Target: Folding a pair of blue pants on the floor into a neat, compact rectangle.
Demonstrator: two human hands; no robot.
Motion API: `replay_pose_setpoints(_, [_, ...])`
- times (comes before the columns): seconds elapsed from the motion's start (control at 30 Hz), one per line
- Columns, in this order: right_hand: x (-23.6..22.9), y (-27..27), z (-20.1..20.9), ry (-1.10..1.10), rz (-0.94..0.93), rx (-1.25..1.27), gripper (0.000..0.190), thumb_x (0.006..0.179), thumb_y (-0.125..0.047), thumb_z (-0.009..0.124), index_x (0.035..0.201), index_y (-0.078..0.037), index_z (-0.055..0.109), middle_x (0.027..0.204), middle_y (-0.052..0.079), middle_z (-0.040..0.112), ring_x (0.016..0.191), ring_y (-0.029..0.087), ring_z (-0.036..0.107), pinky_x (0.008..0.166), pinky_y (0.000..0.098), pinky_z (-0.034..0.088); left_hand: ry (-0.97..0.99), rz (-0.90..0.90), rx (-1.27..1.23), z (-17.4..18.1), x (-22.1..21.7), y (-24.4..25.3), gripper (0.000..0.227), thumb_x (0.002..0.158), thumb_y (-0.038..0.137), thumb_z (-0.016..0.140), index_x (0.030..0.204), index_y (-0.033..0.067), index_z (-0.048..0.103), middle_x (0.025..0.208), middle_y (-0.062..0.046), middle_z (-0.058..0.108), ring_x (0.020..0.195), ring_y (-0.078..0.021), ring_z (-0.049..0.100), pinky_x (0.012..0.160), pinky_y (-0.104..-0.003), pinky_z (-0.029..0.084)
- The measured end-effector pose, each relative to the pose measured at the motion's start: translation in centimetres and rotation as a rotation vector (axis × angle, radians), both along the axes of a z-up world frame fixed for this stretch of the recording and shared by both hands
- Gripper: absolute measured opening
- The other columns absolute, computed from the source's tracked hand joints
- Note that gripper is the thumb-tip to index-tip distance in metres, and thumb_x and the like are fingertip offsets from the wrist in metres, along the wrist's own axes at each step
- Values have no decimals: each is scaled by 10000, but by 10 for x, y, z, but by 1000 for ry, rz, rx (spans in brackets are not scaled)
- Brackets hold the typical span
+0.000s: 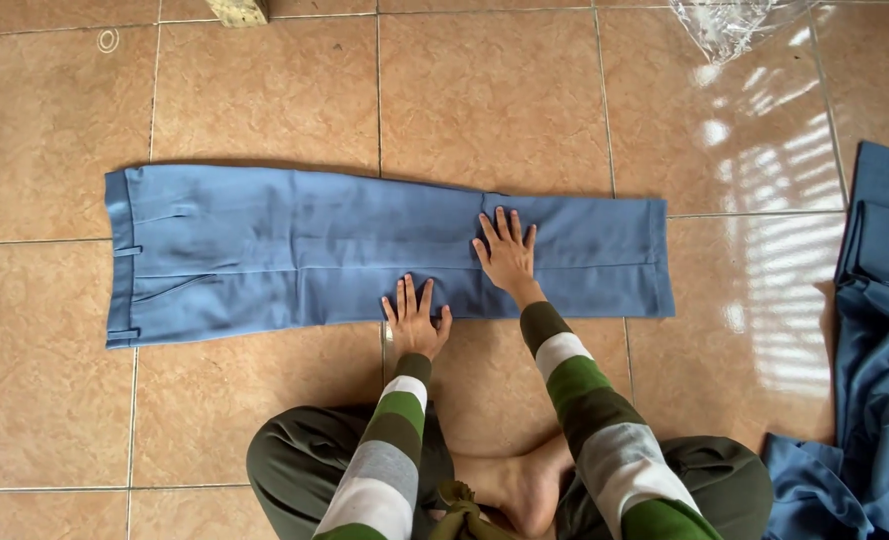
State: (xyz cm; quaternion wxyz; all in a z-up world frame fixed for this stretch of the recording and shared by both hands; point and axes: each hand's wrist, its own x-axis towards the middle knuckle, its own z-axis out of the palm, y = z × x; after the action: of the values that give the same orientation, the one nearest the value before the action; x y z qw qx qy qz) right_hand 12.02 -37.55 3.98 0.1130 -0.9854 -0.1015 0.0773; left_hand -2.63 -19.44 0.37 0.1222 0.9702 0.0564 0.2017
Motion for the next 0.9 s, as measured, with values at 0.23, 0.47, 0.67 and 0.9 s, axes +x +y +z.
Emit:
replay_pose_setpoints(0.23, [18,-5,13,92,-193,-48,675,1038,-675,214,1637,-362,203,1711,82,176,1564,382,115,1186,708,84,61,7,-5,-9,-1,1,672,881,528,517,1488,240,506,1617,-145,374,1497,-280,349,1210,-599,176])
replay_pose_setpoints(0.47, [11,-4,2,-138,-102,108,678,1060,-604,324,1622,-225,298,1650,196,279,1531,425,189,1162,717,108,62,-6,23,-12,1,2,678,907,544,490,1512,238,476,1616,-150,372,1516,-288,315,1210,-597,160])
replay_pose_setpoints(0.67, [-52,15,-9,-374,165,64,612,1050,-546,407,1598,-276,375,1675,99,285,1563,282,165,1218,594,80,50,27,98,-22,3,0,712,895,571,467,1533,256,444,1621,-134,371,1525,-275,299,1216,-592,141])
replay_pose_setpoints(0.9, [-45,-90,-2,-192,-154,-72,642,1020,-614,414,1583,-307,416,1632,157,384,1534,315,301,1223,613,137,44,60,115,-14,3,-3,717,873,548,464,1538,279,449,1631,-98,363,1530,-254,287,1231,-561,101])
